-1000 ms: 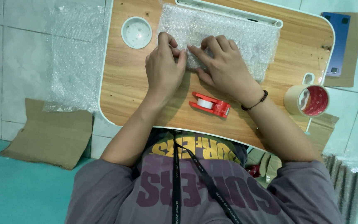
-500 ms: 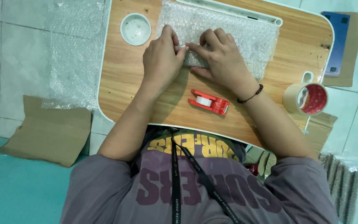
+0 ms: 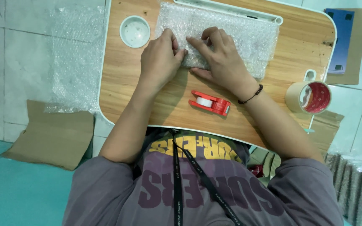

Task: The person wraps a rectangular food package in bubble wrap and secures it with tape. They place the package on a sheet of bubble wrap, fold the wrap around it, and apply tape to seal the edges, then add a second layer of bubble wrap and tape it shut.

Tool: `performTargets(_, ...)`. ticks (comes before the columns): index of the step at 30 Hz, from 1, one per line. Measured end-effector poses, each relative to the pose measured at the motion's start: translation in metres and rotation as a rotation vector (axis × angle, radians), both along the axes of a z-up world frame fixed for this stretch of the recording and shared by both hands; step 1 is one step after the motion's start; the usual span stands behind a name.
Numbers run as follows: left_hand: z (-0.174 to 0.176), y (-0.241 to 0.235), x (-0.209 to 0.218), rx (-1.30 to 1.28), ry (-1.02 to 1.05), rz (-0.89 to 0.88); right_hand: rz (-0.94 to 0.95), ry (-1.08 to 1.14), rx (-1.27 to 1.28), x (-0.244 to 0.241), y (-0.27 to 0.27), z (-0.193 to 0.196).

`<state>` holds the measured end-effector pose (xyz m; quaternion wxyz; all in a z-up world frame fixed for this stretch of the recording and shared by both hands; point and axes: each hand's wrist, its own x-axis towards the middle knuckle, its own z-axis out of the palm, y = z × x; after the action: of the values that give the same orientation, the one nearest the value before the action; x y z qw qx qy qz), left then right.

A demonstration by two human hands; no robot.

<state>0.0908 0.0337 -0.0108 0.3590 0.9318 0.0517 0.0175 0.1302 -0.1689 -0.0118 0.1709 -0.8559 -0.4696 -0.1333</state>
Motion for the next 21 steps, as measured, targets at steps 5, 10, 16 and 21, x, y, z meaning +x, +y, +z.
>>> performTargets(5,-0.011,-0.002,0.004,0.132,-0.010,-0.028,-0.004,-0.048,-0.043,-0.001,0.001,0.001)
performTargets(10,-0.016,-0.003,0.010,0.236,0.038,-0.043,-0.002,-0.055,-0.084,0.002,0.002,0.000)
performTargets(16,-0.021,0.000,0.000,0.417,0.042,-0.055,-0.009,-0.037,-0.066,0.002,0.001,-0.001)
performTargets(21,-0.016,0.009,-0.013,0.371,-0.014,-0.108,0.001,-0.092,-0.071,-0.001,-0.001,-0.001)
